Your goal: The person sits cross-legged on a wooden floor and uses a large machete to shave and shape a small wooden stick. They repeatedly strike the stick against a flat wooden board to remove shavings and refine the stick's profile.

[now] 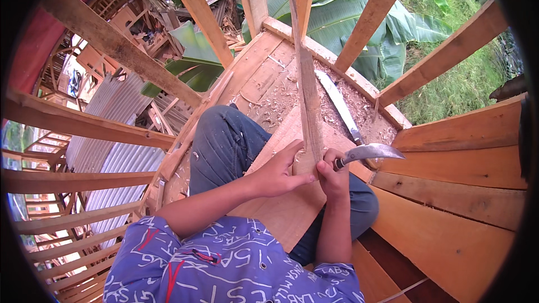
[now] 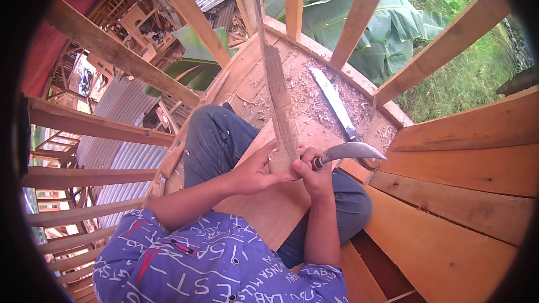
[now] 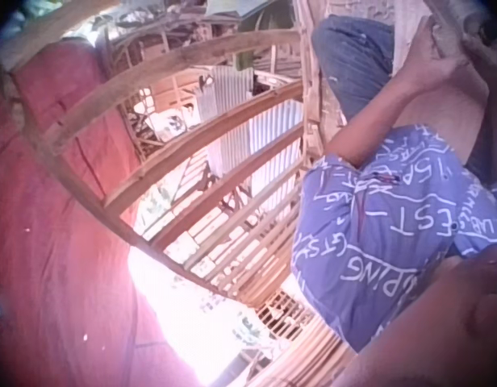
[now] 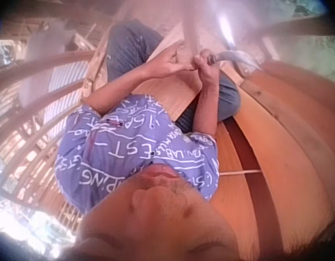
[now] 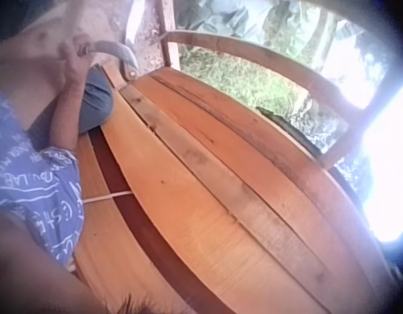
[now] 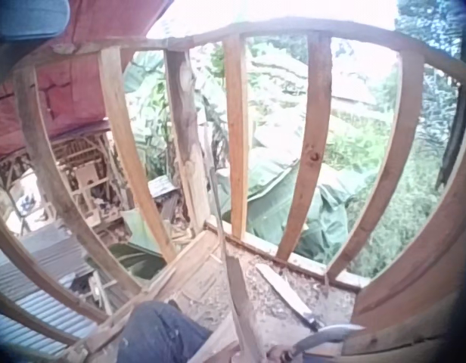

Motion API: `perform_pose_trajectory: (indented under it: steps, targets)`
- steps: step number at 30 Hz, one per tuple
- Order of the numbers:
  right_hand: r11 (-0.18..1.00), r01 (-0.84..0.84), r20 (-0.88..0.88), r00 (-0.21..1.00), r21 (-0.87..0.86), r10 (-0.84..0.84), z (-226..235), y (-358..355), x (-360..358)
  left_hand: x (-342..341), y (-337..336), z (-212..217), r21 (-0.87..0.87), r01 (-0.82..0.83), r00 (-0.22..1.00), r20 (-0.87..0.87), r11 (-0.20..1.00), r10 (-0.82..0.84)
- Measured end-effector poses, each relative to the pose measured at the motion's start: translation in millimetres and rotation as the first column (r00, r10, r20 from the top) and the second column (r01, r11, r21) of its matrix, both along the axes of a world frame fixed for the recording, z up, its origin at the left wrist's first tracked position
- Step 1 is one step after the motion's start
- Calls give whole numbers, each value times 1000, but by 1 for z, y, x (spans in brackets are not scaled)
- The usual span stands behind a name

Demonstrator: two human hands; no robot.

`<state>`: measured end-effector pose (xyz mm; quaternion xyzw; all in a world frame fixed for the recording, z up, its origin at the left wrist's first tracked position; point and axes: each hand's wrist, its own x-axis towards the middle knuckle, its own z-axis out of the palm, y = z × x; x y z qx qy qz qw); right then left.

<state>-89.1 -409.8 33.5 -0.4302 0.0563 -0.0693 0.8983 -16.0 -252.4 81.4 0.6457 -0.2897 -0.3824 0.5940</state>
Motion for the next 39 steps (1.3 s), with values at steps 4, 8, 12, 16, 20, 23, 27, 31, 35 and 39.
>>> perform_pose_trajectory:
  steps: [4, 8, 12, 16, 20, 23, 27, 31, 35, 39]
  targets:
    - [978, 33, -77, 996, -206, -50, 1, 2, 5, 3, 10, -16, -11, -133, 990, -39, 991, 132]
    - [947, 93, -73, 990, -308, -121, 0, 1, 7, 19, 22, -4, 8, -95, 931, 354, 995, 86]
    - [815, 174, -132, 947, -553, -292, -2, 0, 3, 12, 27, 18, 197, -210, 964, 205, 958, 169]
    - [674, 232, 17, 951, -701, -310, -2, 1, 5, 6, 30, 18, 269, -254, 966, 125, 929, 227]
    - [514, 250, 150, 962, -820, -227, -14, -7, 4, 4, 26, 29, 279, -264, 940, 288, 923, 182]
    - [412, 268, 189, 957, -871, -222, -9, -4, 5, 1, 28, 29, 392, -238, 937, 335, 889, 102]
    - [235, 251, 173, 935, -939, -309, -10, -4, 2, -9, 24, 47, 508, -304, 853, 522, 806, -7]
    - [104, 253, 197, 905, -962, -377, -2, -4, -2, -14, 30, 53, 532, -331, 796, 601, 779, -72]
    - [15, 242, 214, 884, -970, -416, 0, -4, -2, -16, 32, 60, 604, -302, 802, 579, 737, -146]
    - [-32, 231, 221, 873, -973, -434, -4, -5, -2, -18, 37, 62, 632, -282, 838, 529, 722, -136]
